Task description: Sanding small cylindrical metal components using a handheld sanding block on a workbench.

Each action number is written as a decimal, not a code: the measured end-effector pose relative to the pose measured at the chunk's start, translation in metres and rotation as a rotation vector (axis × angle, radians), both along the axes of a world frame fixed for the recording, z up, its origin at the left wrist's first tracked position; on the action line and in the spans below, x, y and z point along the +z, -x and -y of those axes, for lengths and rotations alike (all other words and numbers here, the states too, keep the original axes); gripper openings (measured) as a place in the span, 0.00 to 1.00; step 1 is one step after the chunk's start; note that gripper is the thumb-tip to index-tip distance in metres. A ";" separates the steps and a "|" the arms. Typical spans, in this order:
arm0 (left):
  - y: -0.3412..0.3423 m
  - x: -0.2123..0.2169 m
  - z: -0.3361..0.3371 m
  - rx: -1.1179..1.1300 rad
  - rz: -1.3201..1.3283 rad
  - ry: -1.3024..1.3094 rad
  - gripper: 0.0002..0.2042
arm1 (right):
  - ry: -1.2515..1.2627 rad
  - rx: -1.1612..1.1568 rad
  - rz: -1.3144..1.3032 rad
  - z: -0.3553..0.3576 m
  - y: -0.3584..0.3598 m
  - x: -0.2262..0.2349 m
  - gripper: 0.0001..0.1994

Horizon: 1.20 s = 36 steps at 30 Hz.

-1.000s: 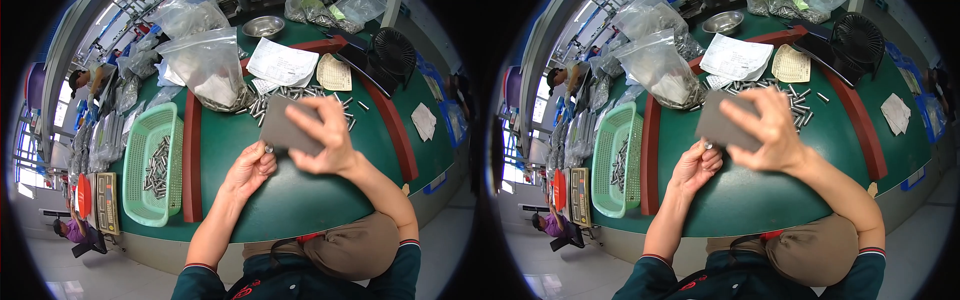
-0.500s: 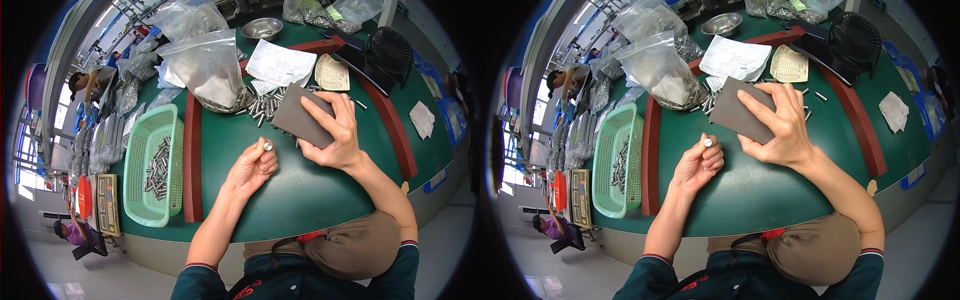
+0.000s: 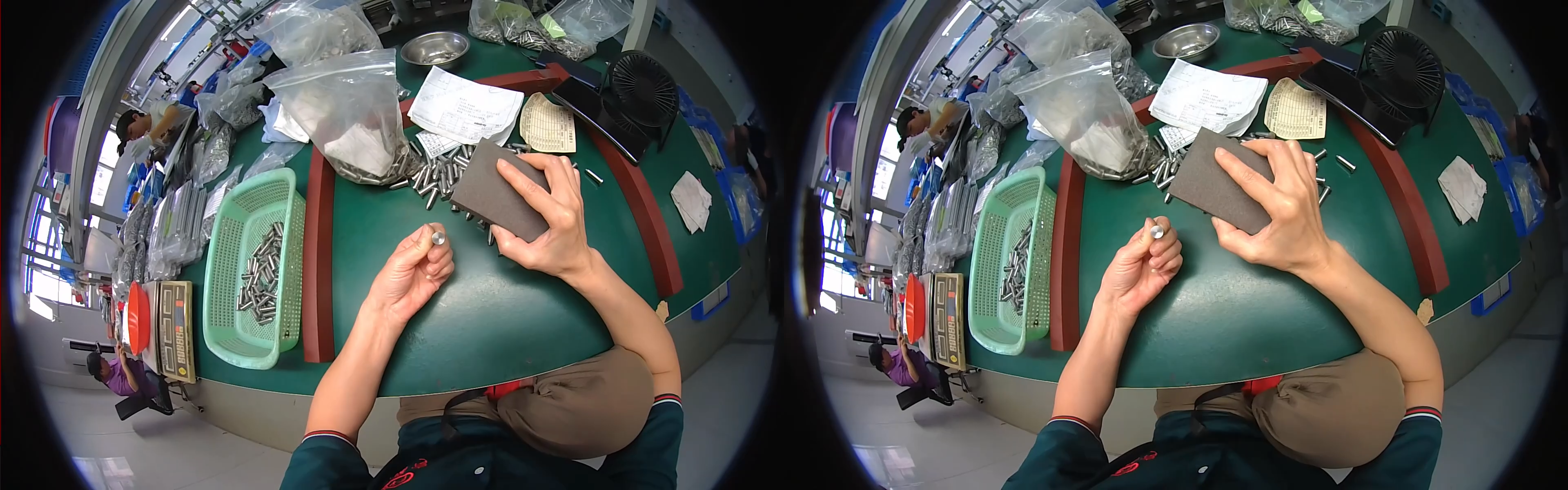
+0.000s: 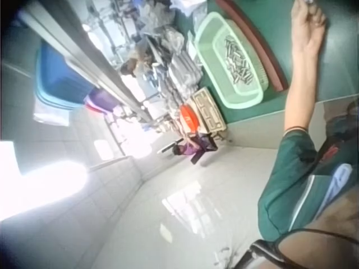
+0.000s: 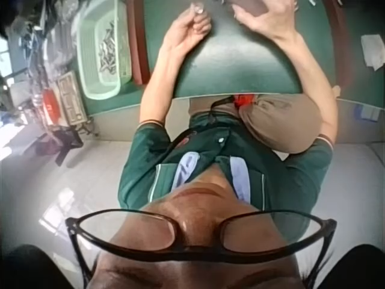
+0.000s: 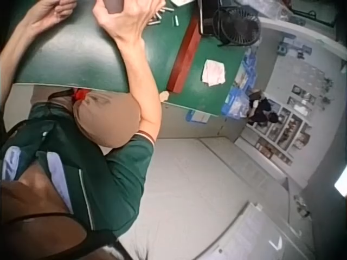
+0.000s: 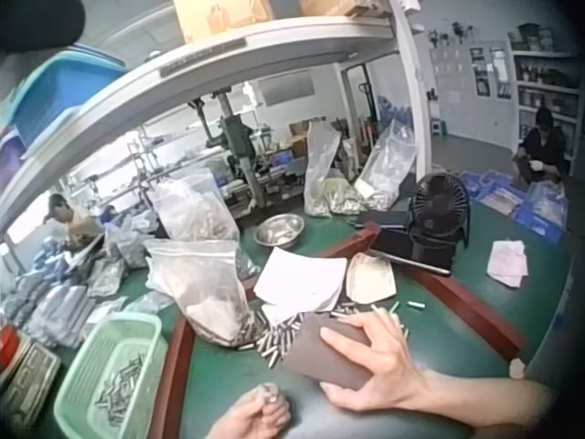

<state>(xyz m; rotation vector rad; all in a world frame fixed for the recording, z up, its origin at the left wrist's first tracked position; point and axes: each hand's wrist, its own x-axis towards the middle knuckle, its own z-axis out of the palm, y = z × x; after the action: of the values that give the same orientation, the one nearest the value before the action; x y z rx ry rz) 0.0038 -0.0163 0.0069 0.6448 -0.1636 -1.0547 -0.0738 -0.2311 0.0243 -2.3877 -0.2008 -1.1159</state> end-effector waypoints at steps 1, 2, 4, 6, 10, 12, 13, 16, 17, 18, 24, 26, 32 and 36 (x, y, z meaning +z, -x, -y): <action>0.000 0.000 0.000 0.001 0.000 0.001 0.11 | 0.002 -0.001 0.000 0.000 0.000 0.000 0.34; 0.000 0.000 0.000 0.007 0.011 0.003 0.11 | 0.003 -0.003 0.000 0.000 0.000 0.000 0.34; 0.000 -0.001 0.000 0.015 0.023 0.005 0.11 | -0.006 0.003 -0.002 -0.001 0.000 0.000 0.34; -0.001 -0.002 -0.002 0.030 0.030 0.018 0.10 | -0.016 0.012 -0.002 -0.004 0.001 0.003 0.34; 0.007 0.013 0.007 0.184 -0.038 -0.162 0.08 | 0.068 0.236 0.026 -0.018 0.013 0.012 0.35; -0.002 0.007 0.007 0.026 0.030 0.014 0.10 | 0.181 0.411 0.027 -0.028 0.017 0.009 0.34; -0.007 -0.019 -0.005 0.019 0.004 0.020 0.12 | 0.191 0.442 0.014 -0.030 0.017 0.011 0.33; -0.004 -0.014 -0.006 0.098 0.104 0.093 0.08 | 0.014 0.125 -0.018 -0.013 0.003 0.011 0.35; -0.006 -0.016 -0.007 0.098 0.102 0.093 0.08 | 0.075 -0.018 -0.009 -0.008 -0.001 0.008 0.35; -0.008 -0.016 -0.010 0.077 0.108 0.100 0.08 | 0.045 0.043 0.010 -0.007 0.002 0.008 0.34; -0.004 -0.013 -0.003 0.125 0.126 -0.103 0.10 | 0.103 0.389 -0.023 -0.024 0.013 0.011 0.34; -0.007 -0.013 -0.005 0.155 0.276 -0.048 0.10 | -0.042 0.142 -0.076 -0.012 0.003 0.009 0.34; 0.008 0.011 0.008 0.344 0.200 -0.254 0.08 | 0.003 0.308 0.074 -0.026 0.014 0.014 0.34; 0.008 0.003 0.010 0.334 0.191 -0.222 0.05 | 0.029 0.322 0.031 -0.021 0.008 0.008 0.34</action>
<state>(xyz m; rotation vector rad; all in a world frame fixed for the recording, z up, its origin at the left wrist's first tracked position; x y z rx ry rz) -0.0047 -0.0260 0.0101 0.9395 -0.1004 -0.6932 -0.0820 -0.2100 0.0319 -2.2596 -0.5926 -1.0021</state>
